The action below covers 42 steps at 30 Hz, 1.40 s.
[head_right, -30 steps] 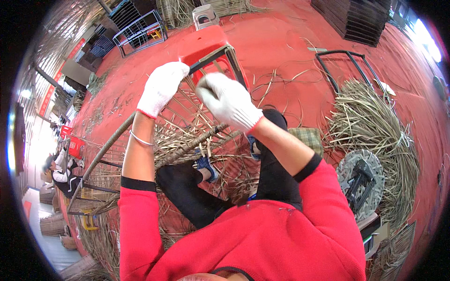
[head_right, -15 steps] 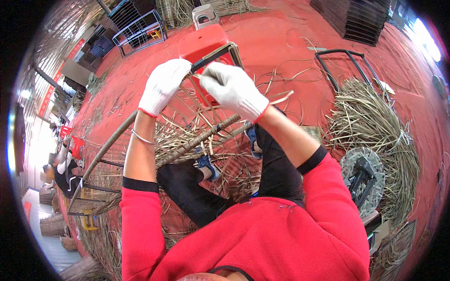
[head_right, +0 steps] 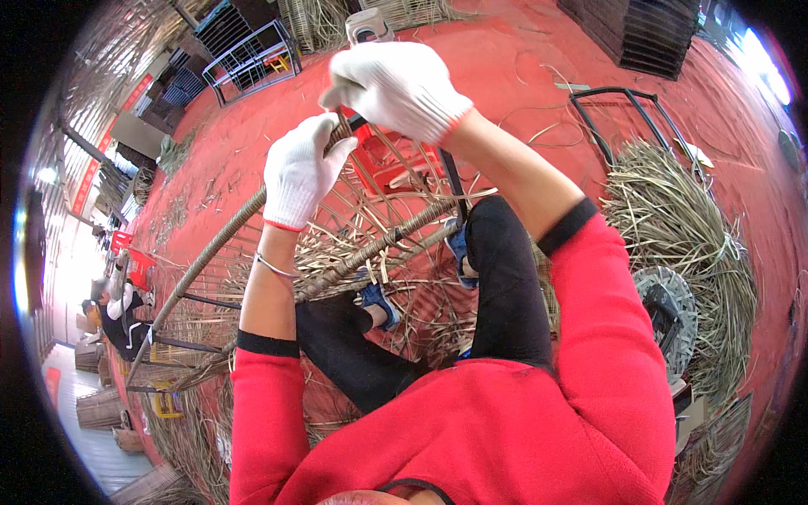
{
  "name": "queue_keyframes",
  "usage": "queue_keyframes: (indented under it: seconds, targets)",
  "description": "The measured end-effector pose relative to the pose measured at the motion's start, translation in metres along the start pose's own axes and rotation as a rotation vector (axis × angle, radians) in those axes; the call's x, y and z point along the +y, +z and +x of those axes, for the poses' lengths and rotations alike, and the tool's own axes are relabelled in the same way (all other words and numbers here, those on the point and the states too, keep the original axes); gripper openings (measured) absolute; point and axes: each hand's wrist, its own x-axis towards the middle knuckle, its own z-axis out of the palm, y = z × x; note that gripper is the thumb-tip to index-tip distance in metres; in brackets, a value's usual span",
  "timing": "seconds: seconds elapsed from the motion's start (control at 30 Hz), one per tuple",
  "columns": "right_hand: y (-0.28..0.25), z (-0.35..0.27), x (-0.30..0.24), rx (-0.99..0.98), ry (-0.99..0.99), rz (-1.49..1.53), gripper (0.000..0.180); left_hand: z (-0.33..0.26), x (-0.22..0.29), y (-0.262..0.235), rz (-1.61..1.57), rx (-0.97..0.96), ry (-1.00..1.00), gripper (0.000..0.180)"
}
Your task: The person weaves thin strips of dried plant material into a metal basket frame. They repeatedly thread the strips through the frame's ribs, pull them tight, and trim excess with a knife.
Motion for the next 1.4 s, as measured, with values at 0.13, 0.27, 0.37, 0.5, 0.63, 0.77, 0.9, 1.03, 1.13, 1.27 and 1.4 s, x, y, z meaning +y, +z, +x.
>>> queue_keyframes:
  seconds: [0.13, 0.27, 0.37, 0.5, 0.63, 0.77, 0.9, 1.03, 1.13, 1.27, 1.4]
  targets:
    - [-0.032, -0.06, -0.021, -0.073, -0.006, -0.21, 0.015, -0.002, -0.007, 0.002, 0.01, 0.041, 0.114, 0.025]
    - [-0.038, -0.099, -0.021, -0.122, 0.124, -0.18, 0.011, -0.003, -0.006, 0.002, 0.024, 0.047, 0.118, 0.028]
    - [-0.034, -0.109, -0.027, -0.035, 0.242, -0.012, 0.012, -0.003, -0.004, 0.001, 0.044, 0.045, 0.121, 0.028]
    - [-0.029, -0.11, -0.056, -0.119, 0.252, 0.152, 0.008, -0.002, -0.002, 0.001, 0.073, 0.062, 0.122, 0.026]
    - [-0.032, -0.087, -0.073, -0.078, 0.192, 0.312, 0.01, -0.004, -0.003, 0.0, 0.085, 0.075, 0.148, 0.023]
    - [-0.028, -0.024, -0.053, -0.008, 0.143, 0.24, 0.014, -0.008, 0.003, 0.004, 0.065, 0.187, 0.158, 0.029]
    - [0.001, 0.053, -0.008, -0.057, 0.092, -0.134, 0.027, -0.009, 0.016, 0.018, 0.092, 0.338, -0.045, 0.045]
    - [0.035, 0.073, 0.015, -0.483, 0.142, -0.303, 0.034, -0.009, 0.015, 0.025, 0.021, 0.452, 0.069, 0.048]
    - [0.042, 0.071, 0.023, -0.657, 0.153, -0.336, 0.043, -0.007, 0.008, 0.025, 0.102, 0.392, 0.124, 0.042]
    - [-0.007, 0.07, 0.089, -0.635, 0.031, -0.15, 0.049, -0.004, 0.006, 0.024, 0.058, 0.339, 0.118, 0.031]
    - [-0.16, 0.001, 0.217, -0.421, 0.532, -0.35, 0.045, -0.003, 0.005, 0.021, 0.002, 0.298, 0.074, 0.027]
